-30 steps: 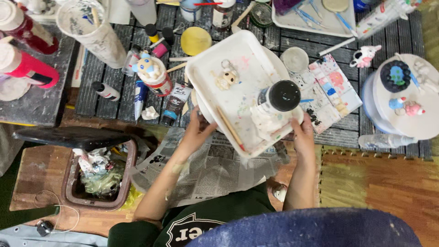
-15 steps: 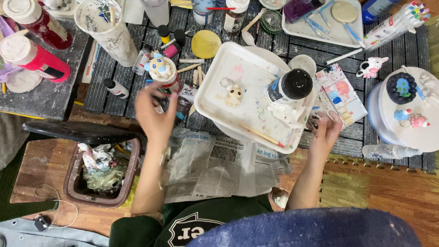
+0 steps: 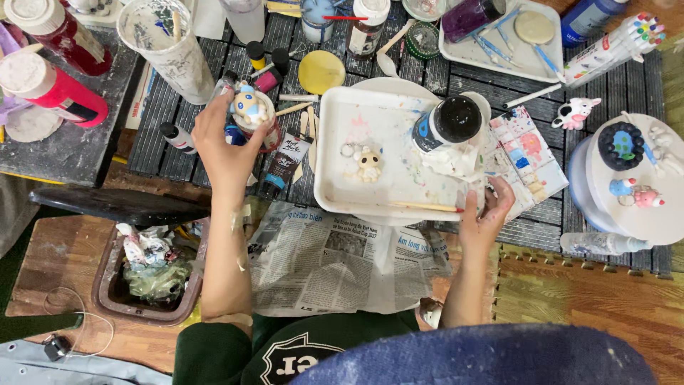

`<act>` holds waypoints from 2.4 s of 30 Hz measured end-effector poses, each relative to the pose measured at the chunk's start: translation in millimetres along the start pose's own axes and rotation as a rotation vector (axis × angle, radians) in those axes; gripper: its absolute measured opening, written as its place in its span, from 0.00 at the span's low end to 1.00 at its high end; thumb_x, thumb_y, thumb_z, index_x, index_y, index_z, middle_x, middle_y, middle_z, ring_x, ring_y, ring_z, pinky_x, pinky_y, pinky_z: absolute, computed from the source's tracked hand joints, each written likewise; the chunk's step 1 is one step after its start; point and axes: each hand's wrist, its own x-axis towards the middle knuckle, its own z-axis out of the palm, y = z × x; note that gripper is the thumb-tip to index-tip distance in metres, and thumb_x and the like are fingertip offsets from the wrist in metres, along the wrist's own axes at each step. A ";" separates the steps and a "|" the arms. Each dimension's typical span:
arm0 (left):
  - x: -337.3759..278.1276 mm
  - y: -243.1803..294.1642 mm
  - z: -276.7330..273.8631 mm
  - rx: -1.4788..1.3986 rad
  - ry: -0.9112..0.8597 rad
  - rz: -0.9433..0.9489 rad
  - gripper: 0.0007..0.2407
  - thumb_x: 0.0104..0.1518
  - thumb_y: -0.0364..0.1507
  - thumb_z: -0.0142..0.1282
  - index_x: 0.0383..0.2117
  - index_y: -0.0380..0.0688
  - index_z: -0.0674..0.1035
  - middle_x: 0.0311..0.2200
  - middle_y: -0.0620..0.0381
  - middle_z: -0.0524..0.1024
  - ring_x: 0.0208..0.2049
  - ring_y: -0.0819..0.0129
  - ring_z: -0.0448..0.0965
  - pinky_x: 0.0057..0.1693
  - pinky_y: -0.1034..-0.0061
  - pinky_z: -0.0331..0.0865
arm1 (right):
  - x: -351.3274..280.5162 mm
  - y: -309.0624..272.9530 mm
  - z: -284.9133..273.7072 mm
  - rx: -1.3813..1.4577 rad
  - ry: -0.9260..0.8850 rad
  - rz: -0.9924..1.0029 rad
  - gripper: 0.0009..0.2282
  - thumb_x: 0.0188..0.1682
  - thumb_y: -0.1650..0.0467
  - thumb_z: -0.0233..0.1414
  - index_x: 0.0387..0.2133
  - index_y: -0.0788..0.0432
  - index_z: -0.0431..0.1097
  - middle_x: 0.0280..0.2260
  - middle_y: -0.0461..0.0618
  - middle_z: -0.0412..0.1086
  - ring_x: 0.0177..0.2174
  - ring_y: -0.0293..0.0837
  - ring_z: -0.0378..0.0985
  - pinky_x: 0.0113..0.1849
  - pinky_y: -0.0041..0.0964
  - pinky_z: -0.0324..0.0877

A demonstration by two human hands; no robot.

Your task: The person paints small figurines using a fine brush and various paint colors. They dip the brush into paint containers, apply paint to the figurines, and occasionally switch between different figurines and colors.

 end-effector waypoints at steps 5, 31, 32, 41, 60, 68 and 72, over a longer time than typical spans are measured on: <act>2.2 -8.0 2.1 -0.341 -0.002 -0.116 0.26 0.57 0.23 0.74 0.62 0.35 0.75 0.62 0.49 0.77 0.60 0.56 0.79 0.70 0.61 0.70 | -1.9 1.5 -0.9 -0.018 -0.019 -0.022 0.20 0.58 0.78 0.52 0.62 0.63 0.54 0.62 0.58 0.59 0.62 0.50 0.64 0.64 0.46 0.60; -77.2 112.4 37.1 -2.156 -0.662 -1.131 0.27 0.65 0.47 0.52 0.59 0.35 0.72 0.53 0.46 0.76 0.57 0.58 0.75 0.63 0.67 0.68 | -28.0 -152.3 61.5 0.226 -0.299 -0.190 0.18 0.50 0.79 0.53 0.53 0.59 0.61 0.58 0.60 0.64 0.61 0.55 0.66 0.64 0.50 0.60; -79.2 110.9 37.8 -2.148 -0.653 -1.140 0.27 0.64 0.46 0.52 0.59 0.36 0.71 0.53 0.47 0.76 0.57 0.57 0.75 0.63 0.67 0.68 | -26.6 -151.9 61.7 0.227 -0.302 -0.194 0.17 0.50 0.80 0.53 0.52 0.59 0.61 0.57 0.60 0.65 0.60 0.55 0.66 0.64 0.50 0.60; -93.9 80.7 33.6 -1.988 -0.502 -0.964 0.33 0.61 0.48 0.60 0.61 0.32 0.68 0.54 0.41 0.74 0.50 0.58 0.78 0.55 0.70 0.75 | -32.4 -84.9 43.1 0.034 -0.183 -0.207 0.16 0.50 0.79 0.56 0.51 0.61 0.64 0.47 0.55 0.71 0.51 0.49 0.73 0.56 0.45 0.68; -68.9 38.5 45.5 -1.757 -0.420 -0.789 0.29 0.61 0.40 0.62 0.63 0.34 0.66 0.60 0.44 0.71 0.58 0.52 0.75 0.63 0.63 0.69 | 213.6 -168.7 164.8 -0.281 -0.554 -0.598 0.08 0.52 0.74 0.58 0.44 0.57 0.71 0.41 0.55 0.74 0.45 0.58 0.71 0.47 0.52 0.65; -66.3 25.6 64.1 -1.673 -0.538 -0.797 0.31 0.58 0.37 0.64 0.64 0.33 0.65 0.61 0.44 0.70 0.60 0.49 0.75 0.65 0.62 0.68 | 369.5 -53.3 359.4 -0.809 -0.648 -0.143 0.18 0.40 0.63 0.63 0.43 0.56 0.73 0.46 0.62 0.71 0.47 0.64 0.72 0.45 0.58 0.65; -56.8 20.4 56.9 -1.645 -0.560 -0.798 0.30 0.58 0.34 0.63 0.65 0.33 0.65 0.60 0.46 0.71 0.60 0.53 0.74 0.65 0.63 0.67 | 393.7 -12.9 383.4 -0.827 -0.757 -0.079 0.23 0.35 0.59 0.67 0.39 0.60 0.75 0.43 0.61 0.73 0.44 0.59 0.76 0.43 0.51 0.72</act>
